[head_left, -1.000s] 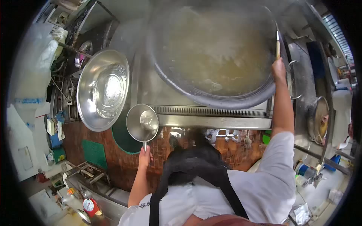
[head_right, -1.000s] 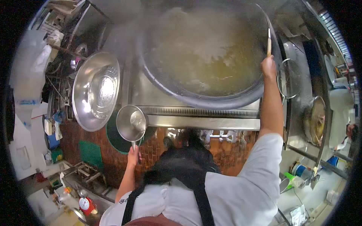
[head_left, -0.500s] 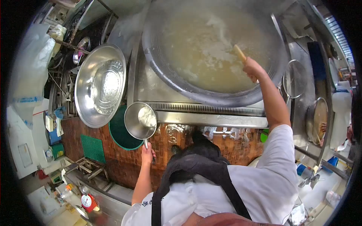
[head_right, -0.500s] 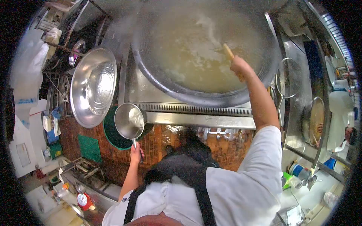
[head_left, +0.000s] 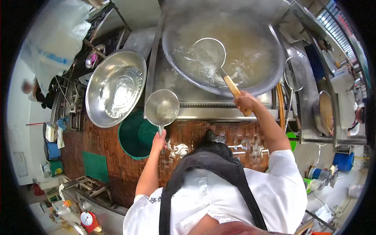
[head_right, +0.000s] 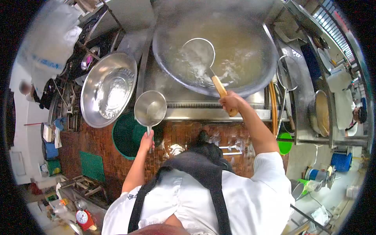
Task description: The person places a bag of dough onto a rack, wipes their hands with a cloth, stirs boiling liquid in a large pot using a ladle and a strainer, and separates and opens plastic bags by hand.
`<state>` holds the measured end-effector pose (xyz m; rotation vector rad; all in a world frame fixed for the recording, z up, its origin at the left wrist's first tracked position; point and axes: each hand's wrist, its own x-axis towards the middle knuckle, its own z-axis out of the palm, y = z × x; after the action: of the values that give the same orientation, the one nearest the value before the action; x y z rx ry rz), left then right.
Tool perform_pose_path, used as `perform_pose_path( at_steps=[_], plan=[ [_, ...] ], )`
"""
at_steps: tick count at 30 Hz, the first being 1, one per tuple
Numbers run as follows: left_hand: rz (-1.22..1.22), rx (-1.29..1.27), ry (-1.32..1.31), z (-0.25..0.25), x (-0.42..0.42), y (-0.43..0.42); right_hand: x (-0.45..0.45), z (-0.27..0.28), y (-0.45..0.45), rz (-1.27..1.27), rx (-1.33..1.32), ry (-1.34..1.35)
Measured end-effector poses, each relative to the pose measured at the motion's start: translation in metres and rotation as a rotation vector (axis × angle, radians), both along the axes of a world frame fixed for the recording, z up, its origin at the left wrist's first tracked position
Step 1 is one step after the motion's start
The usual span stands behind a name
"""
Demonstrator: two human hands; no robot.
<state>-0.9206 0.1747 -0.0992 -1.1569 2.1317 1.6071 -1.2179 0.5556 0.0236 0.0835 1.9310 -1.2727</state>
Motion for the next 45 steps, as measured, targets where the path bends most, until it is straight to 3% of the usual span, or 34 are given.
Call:
perform_pose_path(
  at_steps=[2,5,9,13,15,18,20,22,25,27,29,32,36,40,44,45],
  plan=[
    [-0.058,-0.02,0.016,-0.001,0.004,-0.008,0.033,-0.01,-0.003,-0.034,-0.128,-0.063],
    [-0.126,-0.055,0.035,-0.002,0.01,-0.021,0.106,0.029,-0.033,-0.091,-0.104,0.057],
    [-0.185,-0.071,0.039,0.005,0.024,-0.031,0.178,0.031,-0.058,-0.114,-0.16,0.143],
    [-0.212,-0.071,0.046,-0.008,0.036,-0.041,0.245,0.049,-0.078,0.001,0.118,0.357],
    [-0.204,-0.092,0.024,-0.016,0.04,-0.041,0.27,0.014,-0.072,0.161,0.329,0.796],
    [-0.21,-0.072,0.032,-0.007,0.047,-0.035,0.294,-0.04,-0.078,0.211,0.557,0.726],
    [-0.212,-0.092,0.039,-0.015,0.047,-0.035,0.287,-0.071,-0.064,0.295,0.562,0.791],
    [-0.201,-0.079,0.003,-0.009,0.047,-0.034,0.28,-0.07,-0.06,0.36,0.576,0.84],
    [-0.141,-0.054,-0.021,-0.012,0.051,-0.028,0.278,-0.094,-0.052,0.287,0.473,0.866],
    [-0.11,-0.045,-0.01,-0.015,0.046,-0.022,0.265,-0.112,-0.048,0.318,0.493,0.73],
    [-0.11,-0.042,-0.011,-0.013,0.046,-0.015,0.243,-0.126,-0.035,0.358,0.471,0.801],
    [-0.085,-0.069,0.031,-0.019,0.044,-0.007,0.2,-0.089,-0.023,0.251,0.33,0.928],
    [0.031,0.002,-0.019,-0.007,0.034,0.015,0.099,-0.05,0.016,-0.099,0.266,0.713],
    [0.057,0.034,-0.065,-0.014,0.026,0.023,-0.054,-0.05,0.098,-0.292,0.47,1.037],
    [0.091,-0.015,-0.09,-0.015,0.025,0.032,-0.166,-0.036,0.181,-0.306,0.867,0.935],
    [0.093,-0.004,-0.088,-0.012,0.024,0.034,-0.159,-0.025,0.188,-0.355,0.76,0.766]
  ],
)
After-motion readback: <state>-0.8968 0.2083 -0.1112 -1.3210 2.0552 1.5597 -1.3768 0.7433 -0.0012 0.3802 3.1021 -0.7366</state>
